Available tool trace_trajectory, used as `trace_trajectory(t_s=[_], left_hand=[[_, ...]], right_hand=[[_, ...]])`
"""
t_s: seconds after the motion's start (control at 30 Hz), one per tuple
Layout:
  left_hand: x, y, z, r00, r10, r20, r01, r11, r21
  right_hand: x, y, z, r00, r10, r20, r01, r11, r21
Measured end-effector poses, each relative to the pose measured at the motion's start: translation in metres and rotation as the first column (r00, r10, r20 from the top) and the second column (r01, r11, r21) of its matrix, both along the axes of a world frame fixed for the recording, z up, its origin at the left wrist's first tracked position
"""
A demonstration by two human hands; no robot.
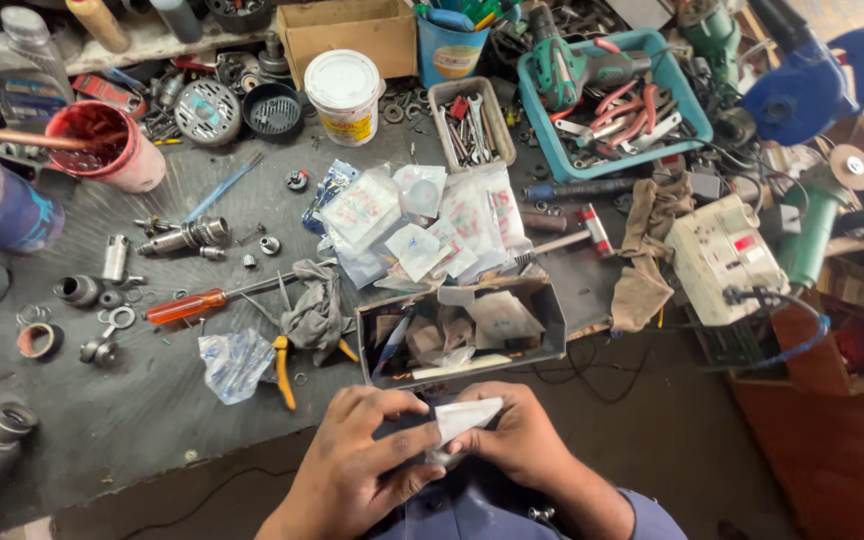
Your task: The person sorts small mechanical parts from a cardboard box into several plastic bags on a cluttered workbench. They repeatedly reach into the box, pick up items, and place them into bags, occasionally adjusting the bags and the box contents.
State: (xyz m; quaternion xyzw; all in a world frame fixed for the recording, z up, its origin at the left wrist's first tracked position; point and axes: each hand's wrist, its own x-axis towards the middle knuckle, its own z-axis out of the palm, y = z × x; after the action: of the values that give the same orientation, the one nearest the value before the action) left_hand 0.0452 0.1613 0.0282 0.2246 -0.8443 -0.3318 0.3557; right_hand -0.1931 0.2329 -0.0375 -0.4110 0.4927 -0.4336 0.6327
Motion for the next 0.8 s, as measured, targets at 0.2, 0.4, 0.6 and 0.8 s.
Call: trace_trajectory(t_s=[0.2, 0.4, 0.6, 0.8], left_hand=[[-0.039, -0.016, -0.009, 0.998, -0.057, 0.025, 0.058, 0.997, -0.057], [-0.059, -0.019, -0.016, 1.000, 0.010, -0.011, -0.010, 1.000, -0.018], [-0.061, -0.017, -0.011, 0.985, -0.115, 0.127, 0.108, 0.992, 0.062], [-0.062, -0.011, -0.021, 0.967, -0.158, 0.199, 0.178, 0.980, -0.091]], right_hand=[[-0.050, -0.013, 0.001, 0.996, 0.088, 0.029, -0.091, 0.988, 0.124], [-0.075, -0.021, 0.017, 0.978, 0.201, -0.053, -0.185, 0.958, 0.221], [-0.082, -0.016, 0.016, 0.906, 0.218, -0.364, -0.237, 0.972, -0.007], [-0.083, -0.012, 0.008, 0.939, 0.204, -0.278, -0.251, 0.957, -0.146]])
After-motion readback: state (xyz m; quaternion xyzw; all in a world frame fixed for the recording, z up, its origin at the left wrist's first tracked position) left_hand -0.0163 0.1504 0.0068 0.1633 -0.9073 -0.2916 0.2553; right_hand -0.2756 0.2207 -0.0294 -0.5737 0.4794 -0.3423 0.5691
